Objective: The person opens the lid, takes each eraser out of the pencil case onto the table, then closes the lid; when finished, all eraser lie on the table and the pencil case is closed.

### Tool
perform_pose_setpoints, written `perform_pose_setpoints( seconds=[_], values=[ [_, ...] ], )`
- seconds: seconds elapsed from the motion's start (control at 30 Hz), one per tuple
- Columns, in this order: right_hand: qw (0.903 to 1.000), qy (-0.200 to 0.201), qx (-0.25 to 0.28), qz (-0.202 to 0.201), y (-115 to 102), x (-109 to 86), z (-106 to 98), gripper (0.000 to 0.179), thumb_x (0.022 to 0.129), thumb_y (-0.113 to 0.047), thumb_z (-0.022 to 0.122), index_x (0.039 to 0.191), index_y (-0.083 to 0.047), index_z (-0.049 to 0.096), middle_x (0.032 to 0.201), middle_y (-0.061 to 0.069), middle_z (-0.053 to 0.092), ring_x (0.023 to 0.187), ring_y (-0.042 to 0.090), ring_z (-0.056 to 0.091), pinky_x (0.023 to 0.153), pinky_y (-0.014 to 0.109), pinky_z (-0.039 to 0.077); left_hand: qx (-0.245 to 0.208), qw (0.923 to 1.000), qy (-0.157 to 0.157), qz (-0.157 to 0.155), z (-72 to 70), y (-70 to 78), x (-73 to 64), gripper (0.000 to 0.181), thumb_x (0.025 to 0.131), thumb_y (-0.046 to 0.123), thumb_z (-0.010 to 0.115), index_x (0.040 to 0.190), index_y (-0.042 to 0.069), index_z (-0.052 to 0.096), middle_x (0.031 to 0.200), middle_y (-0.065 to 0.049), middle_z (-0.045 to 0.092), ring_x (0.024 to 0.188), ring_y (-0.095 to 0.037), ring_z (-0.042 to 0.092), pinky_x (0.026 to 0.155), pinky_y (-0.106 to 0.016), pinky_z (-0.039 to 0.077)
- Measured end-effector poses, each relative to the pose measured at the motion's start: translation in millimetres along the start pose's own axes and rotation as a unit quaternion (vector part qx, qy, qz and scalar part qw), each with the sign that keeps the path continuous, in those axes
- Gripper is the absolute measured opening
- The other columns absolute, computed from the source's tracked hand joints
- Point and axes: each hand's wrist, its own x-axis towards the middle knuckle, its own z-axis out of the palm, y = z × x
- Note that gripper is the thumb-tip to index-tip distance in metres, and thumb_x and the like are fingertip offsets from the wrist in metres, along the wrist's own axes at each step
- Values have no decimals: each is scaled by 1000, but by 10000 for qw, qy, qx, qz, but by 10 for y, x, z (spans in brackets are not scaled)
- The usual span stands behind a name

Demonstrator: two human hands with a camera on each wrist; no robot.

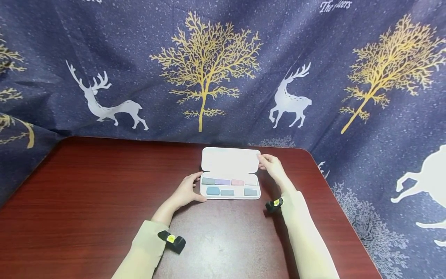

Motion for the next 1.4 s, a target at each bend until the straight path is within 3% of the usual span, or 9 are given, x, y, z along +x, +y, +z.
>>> perform_pose_setpoints(
  seconds=[0.13,0.37,0.53,0.63,0.7,0.83,0.97,1.4],
  values=[
    [9998,104,140,-96,17,-51,-20,45,102,-29,51,122,11,58,110,27,66,85,11,68,87,32,58,-9,10000,-18,-32,12,12,-12,97,62,4,89,144,-4,40,135,-26,50,119,-40,54,101,-49,48],
    [9968,58,775,-201,19,-202,-55,38,100,-16,54,127,10,53,117,33,61,86,4,66,82,18,53,-40,10000,-36,-68,29,-6,-26,97,62,3,89,145,-4,39,135,-25,49,122,-39,52,103,-48,48],
    [9924,22,1224,-147,28,-338,-68,48,96,-9,60,137,10,44,132,34,53,96,1,64,85,11,50,-44,10000,-39,-33,35,-26,-22,97,62,3,89,144,-4,39,135,-25,50,121,-39,51,102,-48,48],
    [9897,-55,1424,-140,44,-418,-70,57,91,-2,64,141,11,38,139,32,49,114,14,62,93,15,51,18,10000,-26,-3,39,-34,-19,97,61,3,90,144,-5,39,134,-26,50,120,-39,52,101,-48,49],
    [9876,-222,1544,-193,60,-470,-69,64,88,2,65,144,10,33,143,31,45,127,28,55,103,25,48,-1,10000,-19,-45,42,-33,-17,98,61,3,90,145,-4,39,135,-25,50,121,-39,52,102,-48,48],
    [9853,-625,1550,-342,113,-554,-65,75,85,5,65,148,9,26,150,30,36,141,43,35,117,45,32,-63,9999,-12,-106,46,-31,-14,98,61,3,89,145,-3,39,136,-25,49,121,-39,52,102,-48,48],
    [9834,-985,1467,-402,170,-611,-57,79,84,7,66,150,9,23,154,30,30,144,44,29,119,52,25,-10,10000,-24,-77,47,-37,-20,97,62,3,89,145,-4,39,136,-25,49,122,-38,51,103,-48,48],
    [9712,-1799,1545,-221,312,-699,-33,93,77,8,73,152,6,18,159,27,20,148,40,19,119,42,22,259,9995,-43,166,1,-11,12,97,62,5,89,144,-7,38,137,-26,49,124,-39,50,102,-46,49]
  ],
)
